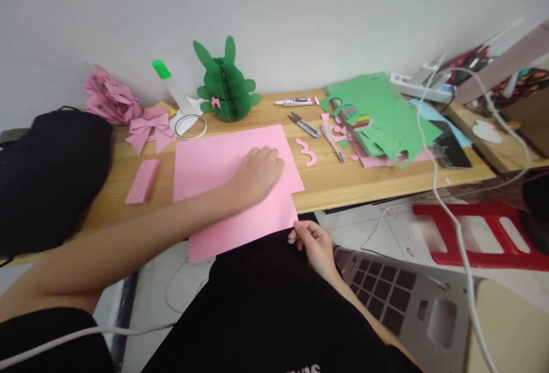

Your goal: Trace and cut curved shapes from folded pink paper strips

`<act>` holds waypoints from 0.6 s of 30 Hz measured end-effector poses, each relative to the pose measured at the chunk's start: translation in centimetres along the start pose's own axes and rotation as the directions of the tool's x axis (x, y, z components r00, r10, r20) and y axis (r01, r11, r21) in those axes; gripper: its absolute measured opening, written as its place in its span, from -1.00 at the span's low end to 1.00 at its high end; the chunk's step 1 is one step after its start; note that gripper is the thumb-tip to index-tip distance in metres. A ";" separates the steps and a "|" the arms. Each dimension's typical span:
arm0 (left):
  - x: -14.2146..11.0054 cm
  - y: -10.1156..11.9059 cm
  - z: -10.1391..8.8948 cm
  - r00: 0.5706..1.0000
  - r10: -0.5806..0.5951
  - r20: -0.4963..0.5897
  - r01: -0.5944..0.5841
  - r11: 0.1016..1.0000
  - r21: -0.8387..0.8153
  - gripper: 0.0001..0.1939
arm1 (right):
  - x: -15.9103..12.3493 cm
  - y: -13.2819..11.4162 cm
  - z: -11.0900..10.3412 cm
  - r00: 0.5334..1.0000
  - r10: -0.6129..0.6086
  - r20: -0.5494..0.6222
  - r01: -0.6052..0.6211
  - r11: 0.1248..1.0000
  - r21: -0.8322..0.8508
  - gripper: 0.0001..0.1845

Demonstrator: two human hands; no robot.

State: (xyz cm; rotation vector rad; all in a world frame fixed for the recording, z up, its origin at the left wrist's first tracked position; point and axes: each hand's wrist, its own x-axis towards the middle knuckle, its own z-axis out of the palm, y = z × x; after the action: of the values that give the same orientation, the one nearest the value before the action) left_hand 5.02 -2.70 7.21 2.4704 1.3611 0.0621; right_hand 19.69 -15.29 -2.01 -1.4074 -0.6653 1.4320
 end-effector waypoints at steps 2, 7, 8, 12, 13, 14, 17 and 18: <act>-2.2 2.5 1.5 0.977 0.210 0.021 -0.209 0.944 0.257 -0.75 | 0.2 0.2 0.2 1.000 -0.013 -0.002 0.013 1.000 0.019 -0.64; -5.2 4.1 5.8 0.963 0.256 -0.080 -0.210 0.905 0.369 -0.71 | 0.6 0.3 0.8 0.999 -0.044 -0.010 0.044 0.998 0.049 -0.69; -5.3 3.8 6.5 0.963 0.235 -0.132 -0.178 0.921 0.345 -0.69 | 0.7 0.4 1.0 0.999 -0.051 -0.015 0.052 0.997 0.054 -0.69; -5.2 2.4 7.7 0.946 0.076 -0.316 -0.009 0.978 0.209 -0.66 | 0.9 0.5 1.3 0.997 -0.073 -0.033 0.074 0.996 0.044 -0.69; -5.2 2.2 7.8 0.940 0.029 -0.341 0.035 0.983 0.181 -0.65 | 0.9 0.5 1.3 0.997 -0.073 -0.035 0.074 0.997 0.035 -0.69; -5.1 2.1 7.8 0.935 -0.010 -0.355 0.070 0.985 0.159 -0.65 | 0.9 0.5 1.3 0.997 -0.075 -0.036 0.076 0.997 0.028 -0.69; -4.8 2.0 7.7 0.933 -0.079 -0.352 0.130 0.984 0.124 -0.62 | 0.9 0.3 1.3 0.996 -0.086 -0.031 0.087 0.996 0.024 -0.68; -4.6 2.0 7.6 0.935 -0.100 -0.339 0.150 0.981 0.123 -0.60 | 0.9 0.2 1.2 0.996 -0.090 -0.028 0.090 0.996 0.026 -0.68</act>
State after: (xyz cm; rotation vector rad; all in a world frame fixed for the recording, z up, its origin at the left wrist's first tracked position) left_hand 5.59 -9.43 1.08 2.5707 1.7148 0.3784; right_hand 18.59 -14.23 -2.40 -1.3565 -0.6814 1.3446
